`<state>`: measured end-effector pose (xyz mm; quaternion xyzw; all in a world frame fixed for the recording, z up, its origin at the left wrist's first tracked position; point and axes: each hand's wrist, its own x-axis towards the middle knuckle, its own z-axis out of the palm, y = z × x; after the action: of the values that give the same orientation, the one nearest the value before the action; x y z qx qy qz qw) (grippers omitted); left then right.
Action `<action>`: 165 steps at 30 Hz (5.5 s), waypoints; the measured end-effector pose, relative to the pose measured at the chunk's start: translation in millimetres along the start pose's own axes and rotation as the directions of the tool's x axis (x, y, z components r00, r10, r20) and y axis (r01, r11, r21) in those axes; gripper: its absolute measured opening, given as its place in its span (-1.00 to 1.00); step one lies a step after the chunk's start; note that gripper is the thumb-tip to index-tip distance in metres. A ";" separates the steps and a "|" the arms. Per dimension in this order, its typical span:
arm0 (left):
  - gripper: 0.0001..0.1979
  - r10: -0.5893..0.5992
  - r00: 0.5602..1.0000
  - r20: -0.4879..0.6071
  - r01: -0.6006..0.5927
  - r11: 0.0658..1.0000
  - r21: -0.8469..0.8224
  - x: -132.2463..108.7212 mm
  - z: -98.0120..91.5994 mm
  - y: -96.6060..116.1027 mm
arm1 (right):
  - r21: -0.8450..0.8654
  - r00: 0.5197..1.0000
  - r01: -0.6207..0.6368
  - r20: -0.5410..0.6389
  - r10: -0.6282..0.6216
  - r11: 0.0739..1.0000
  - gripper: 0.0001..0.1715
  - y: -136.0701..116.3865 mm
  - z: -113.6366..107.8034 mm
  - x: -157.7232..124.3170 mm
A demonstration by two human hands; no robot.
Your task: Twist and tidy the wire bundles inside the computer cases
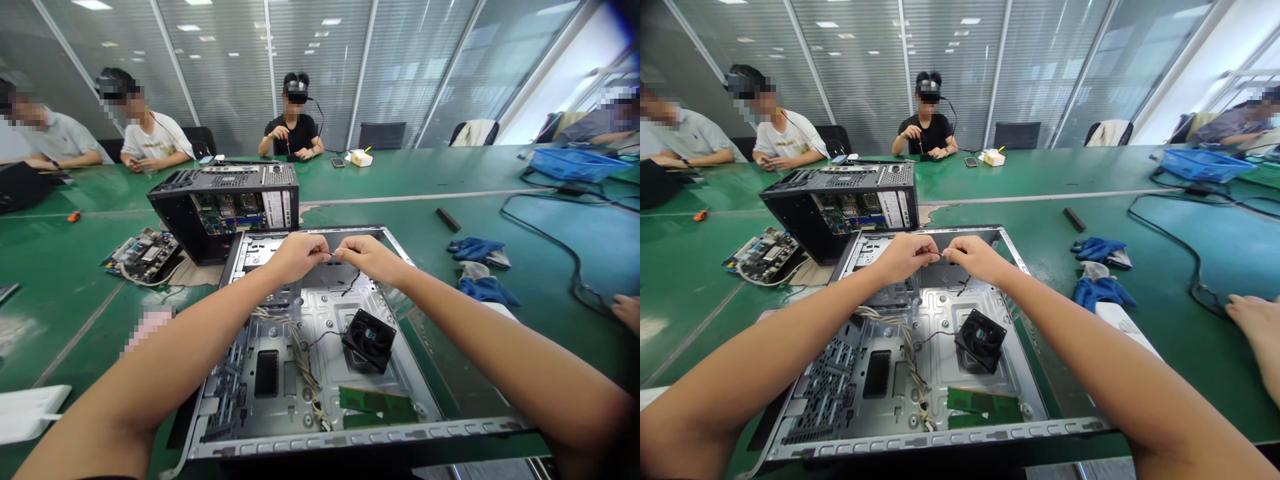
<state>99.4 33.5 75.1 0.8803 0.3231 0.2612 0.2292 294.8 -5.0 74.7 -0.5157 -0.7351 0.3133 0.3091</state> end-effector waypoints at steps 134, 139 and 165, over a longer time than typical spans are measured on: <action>-0.95 0.053 0.987 0.153 -0.076 0.987 0.144 0.3 -2.1 -5.1 | 0.301 0.977 -0.188 0.150 0.149 0.935 -0.83 7.7 9.9 0.8; -0.95 0.042 0.986 0.159 -0.065 0.987 0.145 0.0 -2.8 -3.7 | 0.343 0.977 -0.187 0.160 0.139 0.920 -0.84 8.2 9.7 1.7; -0.97 0.040 0.987 0.154 -0.048 0.998 0.045 -1.3 -3.3 0.1 | 0.292 0.975 -0.209 0.137 0.175 0.933 -0.89 6.6 10.1 1.7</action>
<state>96.6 33.3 77.2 0.9099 0.2912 0.1898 0.2264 290.2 -3.0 63.6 -0.5134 -0.6398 0.4791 0.3123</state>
